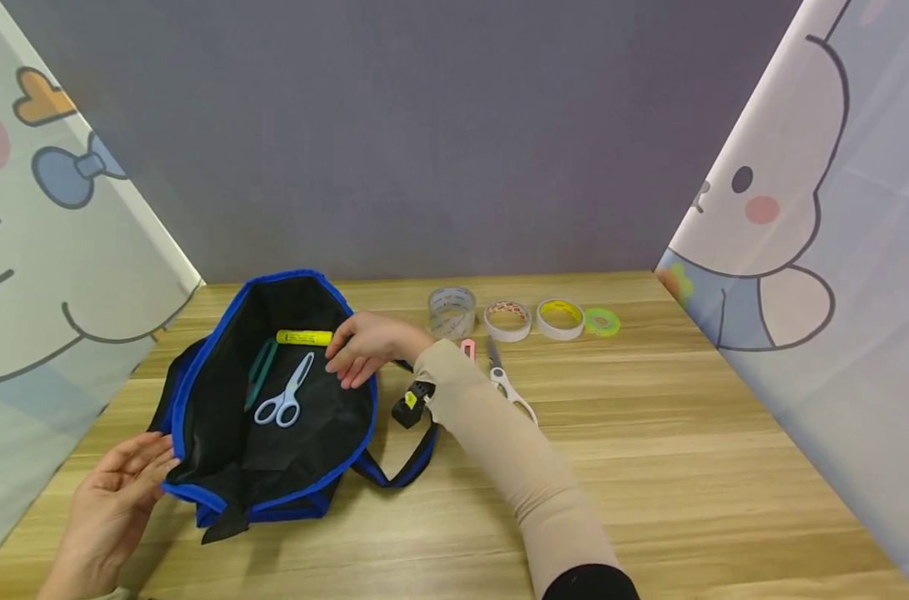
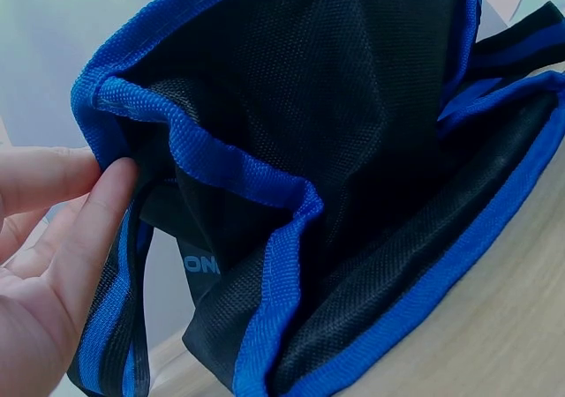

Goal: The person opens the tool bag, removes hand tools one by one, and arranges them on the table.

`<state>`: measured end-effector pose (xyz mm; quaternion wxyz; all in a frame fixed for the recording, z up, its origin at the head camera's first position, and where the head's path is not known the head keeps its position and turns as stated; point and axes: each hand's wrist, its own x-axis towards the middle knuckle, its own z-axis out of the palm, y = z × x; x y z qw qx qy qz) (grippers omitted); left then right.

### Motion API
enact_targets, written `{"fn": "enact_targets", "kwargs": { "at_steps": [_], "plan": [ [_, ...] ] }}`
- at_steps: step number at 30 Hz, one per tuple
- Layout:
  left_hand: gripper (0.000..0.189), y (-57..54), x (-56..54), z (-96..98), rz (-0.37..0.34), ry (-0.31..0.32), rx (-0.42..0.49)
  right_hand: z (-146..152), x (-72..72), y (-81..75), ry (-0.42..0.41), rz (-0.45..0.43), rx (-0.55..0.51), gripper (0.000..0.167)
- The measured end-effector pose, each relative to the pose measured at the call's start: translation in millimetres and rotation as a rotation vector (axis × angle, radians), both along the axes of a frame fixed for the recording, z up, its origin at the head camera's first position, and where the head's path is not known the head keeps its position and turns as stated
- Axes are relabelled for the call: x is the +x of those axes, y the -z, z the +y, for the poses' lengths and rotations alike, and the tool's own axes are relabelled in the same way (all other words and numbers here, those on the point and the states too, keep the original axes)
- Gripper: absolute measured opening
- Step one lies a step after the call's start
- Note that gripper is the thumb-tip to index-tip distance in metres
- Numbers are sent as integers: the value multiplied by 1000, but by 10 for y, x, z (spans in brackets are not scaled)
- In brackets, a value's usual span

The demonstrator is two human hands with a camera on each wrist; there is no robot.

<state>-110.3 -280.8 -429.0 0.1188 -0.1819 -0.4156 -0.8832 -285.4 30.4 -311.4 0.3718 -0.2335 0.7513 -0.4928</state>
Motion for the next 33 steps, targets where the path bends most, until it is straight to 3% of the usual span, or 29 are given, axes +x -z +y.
{"fn": "enact_targets", "kwargs": {
  "at_steps": [8,15,21,27,33],
  "plan": [
    [43,2,6,4,-4,-3,5,-390,-15,193,146,-87,-115,31],
    [42,5,6,-2,-7,-2,1,-575,-30,415,251,-146,-192,36],
    [43,9,-2,-4,-10,1,-2,-716,-18,659,325,-175,-197,7],
    [43,22,-9,12,-17,-4,-13,-797,47,807,354,-108,-112,6],
    [43,17,-6,6,-20,-1,-16,-905,114,844,398,57,47,17]
  ]
}}
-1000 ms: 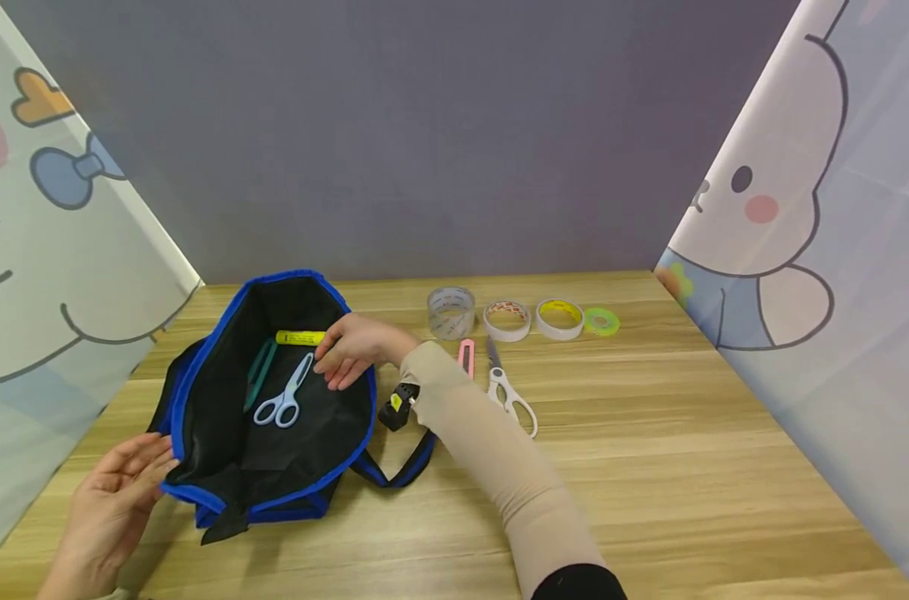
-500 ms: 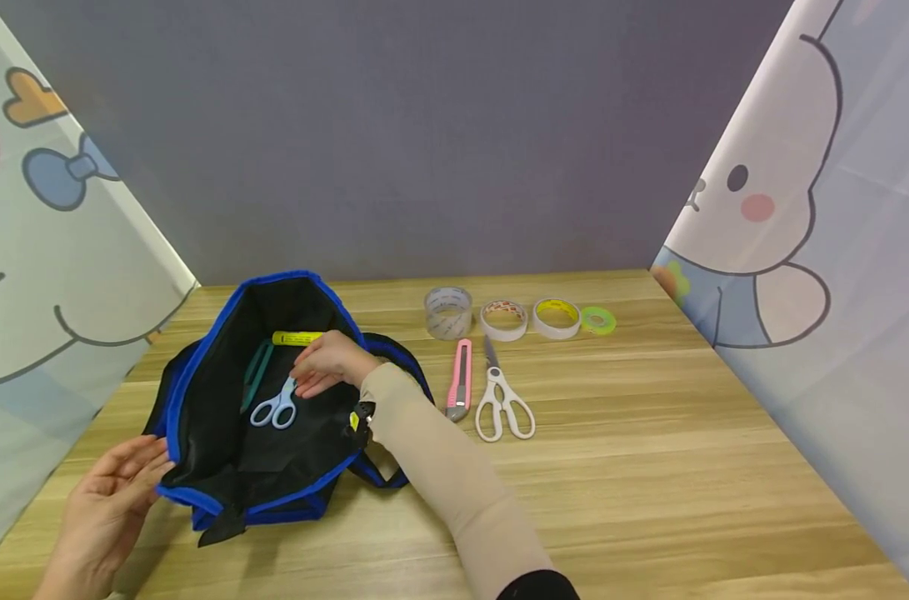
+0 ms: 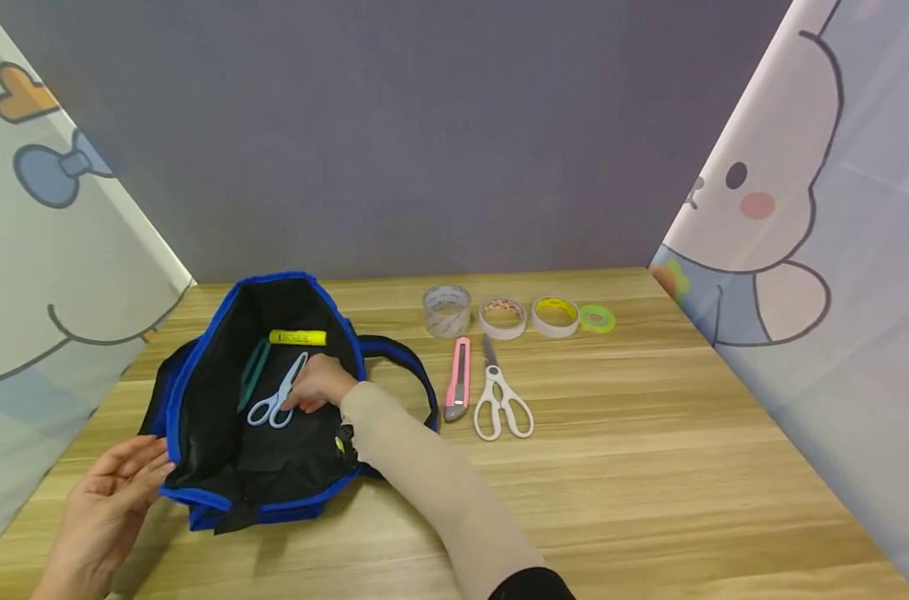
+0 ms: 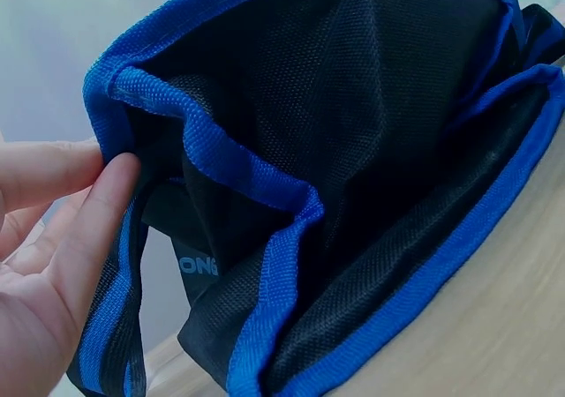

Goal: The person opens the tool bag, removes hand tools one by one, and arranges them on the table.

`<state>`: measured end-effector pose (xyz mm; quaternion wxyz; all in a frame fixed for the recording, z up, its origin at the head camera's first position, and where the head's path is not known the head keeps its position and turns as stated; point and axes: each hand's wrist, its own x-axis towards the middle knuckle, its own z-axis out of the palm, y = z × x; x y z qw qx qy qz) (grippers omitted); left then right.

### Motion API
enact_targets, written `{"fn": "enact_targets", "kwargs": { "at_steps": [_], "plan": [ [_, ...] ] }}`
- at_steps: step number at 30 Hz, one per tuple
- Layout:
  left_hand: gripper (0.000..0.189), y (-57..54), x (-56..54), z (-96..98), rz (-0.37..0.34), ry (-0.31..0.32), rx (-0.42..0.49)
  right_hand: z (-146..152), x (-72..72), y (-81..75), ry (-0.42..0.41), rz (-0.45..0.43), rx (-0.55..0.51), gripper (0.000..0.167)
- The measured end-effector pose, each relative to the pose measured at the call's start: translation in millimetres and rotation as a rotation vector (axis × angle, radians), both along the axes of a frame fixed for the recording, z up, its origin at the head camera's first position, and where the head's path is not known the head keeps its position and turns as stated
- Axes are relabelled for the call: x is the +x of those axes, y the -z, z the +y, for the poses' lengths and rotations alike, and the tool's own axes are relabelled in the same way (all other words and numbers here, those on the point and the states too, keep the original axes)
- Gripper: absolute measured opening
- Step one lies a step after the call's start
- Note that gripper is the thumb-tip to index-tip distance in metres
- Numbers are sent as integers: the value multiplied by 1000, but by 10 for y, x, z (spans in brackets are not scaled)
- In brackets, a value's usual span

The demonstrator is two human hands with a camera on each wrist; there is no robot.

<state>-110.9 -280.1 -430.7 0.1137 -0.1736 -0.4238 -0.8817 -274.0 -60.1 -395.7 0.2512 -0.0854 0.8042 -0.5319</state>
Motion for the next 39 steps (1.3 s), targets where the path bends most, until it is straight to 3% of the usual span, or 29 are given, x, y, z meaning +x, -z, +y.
{"fn": "enact_targets", "kwargs": {
  "at_steps": [6,11,19,23,30,34,39],
  "plan": [
    [44,-5,1,-21,-14,-13,-28,-96,-1,-7,15,79,148,25],
    [45,6,-9,-14,-8,-3,-26,-134,-18,7,-30,171,283,30],
    [45,4,-12,4,5,4,-28,-110,-37,35,-60,190,315,32],
    [44,-3,-19,2,8,9,-24,-68,-29,23,-71,146,262,28],
    [44,1,-26,-18,2,10,-5,33,14,-68,-47,-23,20,13],
    [44,3,-9,-35,-5,0,-6,72,34,-121,-63,-73,-95,5],
    [44,4,2,-34,-3,-3,-11,119,30,-224,-103,-60,-100,5]
  ]
}}
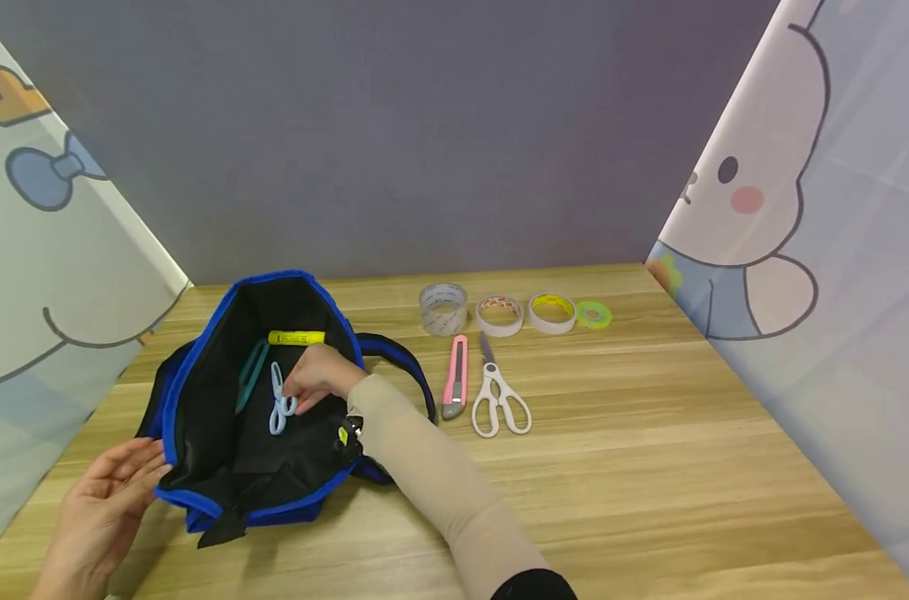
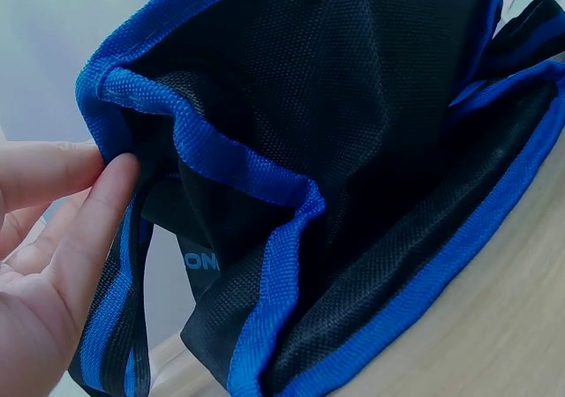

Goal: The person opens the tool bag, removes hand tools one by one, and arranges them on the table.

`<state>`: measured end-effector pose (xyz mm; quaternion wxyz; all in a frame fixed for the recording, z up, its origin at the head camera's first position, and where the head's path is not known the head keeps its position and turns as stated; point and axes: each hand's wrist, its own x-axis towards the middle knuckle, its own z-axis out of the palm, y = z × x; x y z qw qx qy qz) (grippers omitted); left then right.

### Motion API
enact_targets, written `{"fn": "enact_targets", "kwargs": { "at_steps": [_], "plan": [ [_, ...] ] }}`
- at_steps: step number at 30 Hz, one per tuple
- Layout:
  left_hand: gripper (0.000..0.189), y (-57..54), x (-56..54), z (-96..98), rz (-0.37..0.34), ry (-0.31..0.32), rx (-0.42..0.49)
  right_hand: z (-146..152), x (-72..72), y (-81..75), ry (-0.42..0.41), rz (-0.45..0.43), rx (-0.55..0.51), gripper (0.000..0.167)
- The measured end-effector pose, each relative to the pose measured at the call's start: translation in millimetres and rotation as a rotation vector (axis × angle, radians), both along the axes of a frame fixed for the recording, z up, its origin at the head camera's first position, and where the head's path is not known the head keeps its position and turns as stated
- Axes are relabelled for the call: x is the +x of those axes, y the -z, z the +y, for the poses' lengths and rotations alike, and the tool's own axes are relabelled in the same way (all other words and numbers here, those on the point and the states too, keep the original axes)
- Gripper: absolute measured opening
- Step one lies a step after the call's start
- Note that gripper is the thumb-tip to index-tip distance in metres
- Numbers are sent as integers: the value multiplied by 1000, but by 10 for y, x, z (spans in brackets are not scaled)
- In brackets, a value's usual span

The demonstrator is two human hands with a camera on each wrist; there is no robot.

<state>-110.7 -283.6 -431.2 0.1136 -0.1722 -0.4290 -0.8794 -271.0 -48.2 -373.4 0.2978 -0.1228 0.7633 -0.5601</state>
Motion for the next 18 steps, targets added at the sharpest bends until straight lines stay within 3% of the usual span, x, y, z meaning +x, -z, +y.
{"fn": "enact_targets", "kwargs": {
  "at_steps": [12,18],
  "plan": [
    [43,11,-5,8,13,0,-1,229,80,-184,-79,125,46,6],
    [43,15,-11,11,24,3,1,467,107,-264,-100,168,-17,10]
  ]
}}
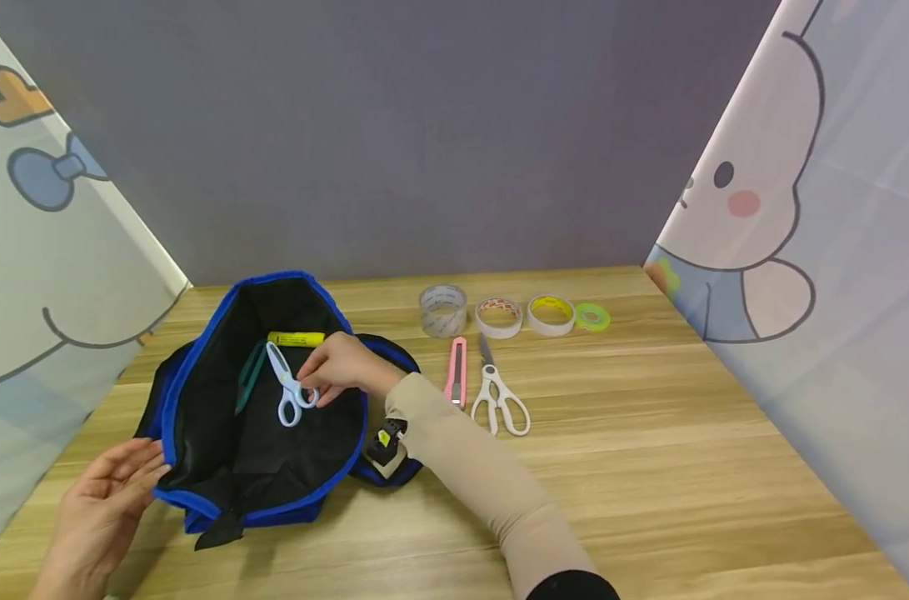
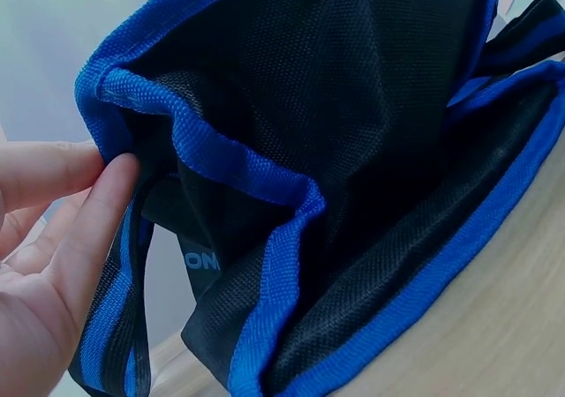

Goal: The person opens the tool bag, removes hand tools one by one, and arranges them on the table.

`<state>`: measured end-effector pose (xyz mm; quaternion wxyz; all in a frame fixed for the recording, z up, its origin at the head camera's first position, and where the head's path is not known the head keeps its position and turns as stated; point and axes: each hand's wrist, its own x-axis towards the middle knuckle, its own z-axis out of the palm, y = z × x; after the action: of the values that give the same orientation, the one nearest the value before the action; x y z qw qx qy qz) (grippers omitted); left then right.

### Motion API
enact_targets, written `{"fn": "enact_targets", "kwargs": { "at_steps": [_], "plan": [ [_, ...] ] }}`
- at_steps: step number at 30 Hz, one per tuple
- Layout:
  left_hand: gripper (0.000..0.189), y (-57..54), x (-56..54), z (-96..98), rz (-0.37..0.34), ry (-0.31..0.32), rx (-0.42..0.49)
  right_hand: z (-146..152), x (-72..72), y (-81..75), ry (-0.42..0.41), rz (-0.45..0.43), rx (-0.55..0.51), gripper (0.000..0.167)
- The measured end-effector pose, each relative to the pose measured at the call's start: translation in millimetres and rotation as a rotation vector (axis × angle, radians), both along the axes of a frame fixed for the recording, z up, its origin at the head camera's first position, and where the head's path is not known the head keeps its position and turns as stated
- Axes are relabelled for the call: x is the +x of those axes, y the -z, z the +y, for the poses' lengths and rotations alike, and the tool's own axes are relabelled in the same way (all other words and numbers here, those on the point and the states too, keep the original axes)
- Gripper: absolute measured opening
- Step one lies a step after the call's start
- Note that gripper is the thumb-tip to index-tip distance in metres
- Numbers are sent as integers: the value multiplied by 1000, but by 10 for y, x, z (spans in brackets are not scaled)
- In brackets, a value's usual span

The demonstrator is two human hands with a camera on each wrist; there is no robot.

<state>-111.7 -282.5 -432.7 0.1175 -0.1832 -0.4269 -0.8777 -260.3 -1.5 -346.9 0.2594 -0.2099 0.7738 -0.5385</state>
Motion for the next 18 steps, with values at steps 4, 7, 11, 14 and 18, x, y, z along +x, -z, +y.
{"fn": "enact_targets", "kwargs": {
  "at_steps": [4,7,11,14,18],
  "plan": [
    [43,-2,9,-5,-4,-4,6,138,19,-34,1,6,-49,15],
    [44,-9,16,-8,-18,-18,-9,230,26,-36,4,15,-95,18],
    [43,-11,22,1,-24,-18,-16,364,34,4,16,20,-180,20],
    [42,-16,19,9,-15,-9,-12,475,50,37,27,7,-238,21],
    [42,-22,13,14,0,-8,-12,629,74,60,56,13,-282,22]
  ]
}}
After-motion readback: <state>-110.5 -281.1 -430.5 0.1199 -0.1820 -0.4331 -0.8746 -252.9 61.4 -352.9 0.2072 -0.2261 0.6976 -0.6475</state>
